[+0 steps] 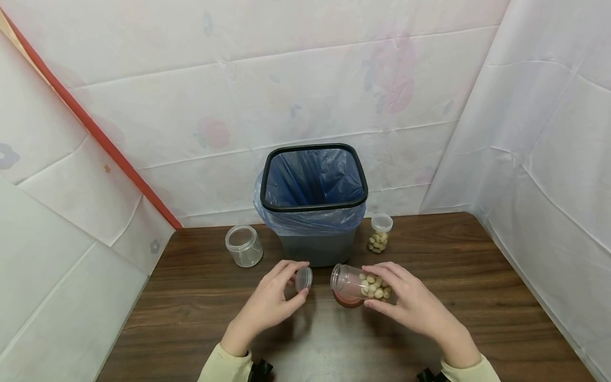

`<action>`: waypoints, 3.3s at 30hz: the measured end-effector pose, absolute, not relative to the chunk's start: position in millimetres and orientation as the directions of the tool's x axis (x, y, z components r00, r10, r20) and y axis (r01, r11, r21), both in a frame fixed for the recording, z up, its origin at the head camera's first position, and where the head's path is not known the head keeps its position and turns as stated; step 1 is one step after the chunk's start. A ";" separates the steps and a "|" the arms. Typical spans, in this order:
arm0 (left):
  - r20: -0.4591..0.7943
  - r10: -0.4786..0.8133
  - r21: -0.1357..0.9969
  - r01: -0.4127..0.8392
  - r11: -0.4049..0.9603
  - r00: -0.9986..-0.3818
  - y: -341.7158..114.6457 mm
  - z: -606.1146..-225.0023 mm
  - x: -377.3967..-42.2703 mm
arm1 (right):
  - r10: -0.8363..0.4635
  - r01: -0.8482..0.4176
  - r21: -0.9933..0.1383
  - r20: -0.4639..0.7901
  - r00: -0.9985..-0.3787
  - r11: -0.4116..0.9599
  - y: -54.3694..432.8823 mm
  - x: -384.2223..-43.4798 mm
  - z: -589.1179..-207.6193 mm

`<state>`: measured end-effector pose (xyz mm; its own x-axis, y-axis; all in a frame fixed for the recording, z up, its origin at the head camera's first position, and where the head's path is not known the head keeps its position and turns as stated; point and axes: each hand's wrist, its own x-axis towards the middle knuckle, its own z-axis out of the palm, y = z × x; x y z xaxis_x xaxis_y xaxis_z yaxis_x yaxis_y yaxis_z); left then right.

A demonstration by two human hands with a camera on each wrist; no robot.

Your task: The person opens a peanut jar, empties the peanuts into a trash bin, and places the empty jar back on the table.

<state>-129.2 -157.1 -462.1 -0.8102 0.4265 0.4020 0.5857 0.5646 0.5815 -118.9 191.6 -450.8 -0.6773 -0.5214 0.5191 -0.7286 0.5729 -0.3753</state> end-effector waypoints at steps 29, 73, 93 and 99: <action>0.203 0.489 0.481 0.521 0.705 -0.848 -159.6 -508.5 -143.8 | -0.519 -0.714 -0.380 0.500 -0.693 0.588 195.7 -120.6 -452.0; 0.386 0.269 0.581 0.458 0.672 -0.883 -187.5 -482.7 -150.3 | -0.443 -0.682 -0.412 0.537 -0.718 0.604 211.7 -120.9 -444.5; 0.636 -0.119 0.674 0.474 0.567 -0.762 -197.2 -380.9 -184.6 | -0.372 -0.657 -0.290 0.637 -0.675 0.696 263.8 -134.9 -379.8; 0.641 -0.005 0.612 0.508 0.606 -0.767 -187.6 -353.8 -202.0 | -0.373 -0.655 -0.263 0.649 -0.664 0.709 268.2 -147.8 -345.6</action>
<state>-202.0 -187.6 -353.8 -0.7674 -0.0046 0.6411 0.5077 0.6063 0.6121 -147.8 268.2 -345.6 -0.6636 -0.3727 0.6486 -0.6549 0.7086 -0.2629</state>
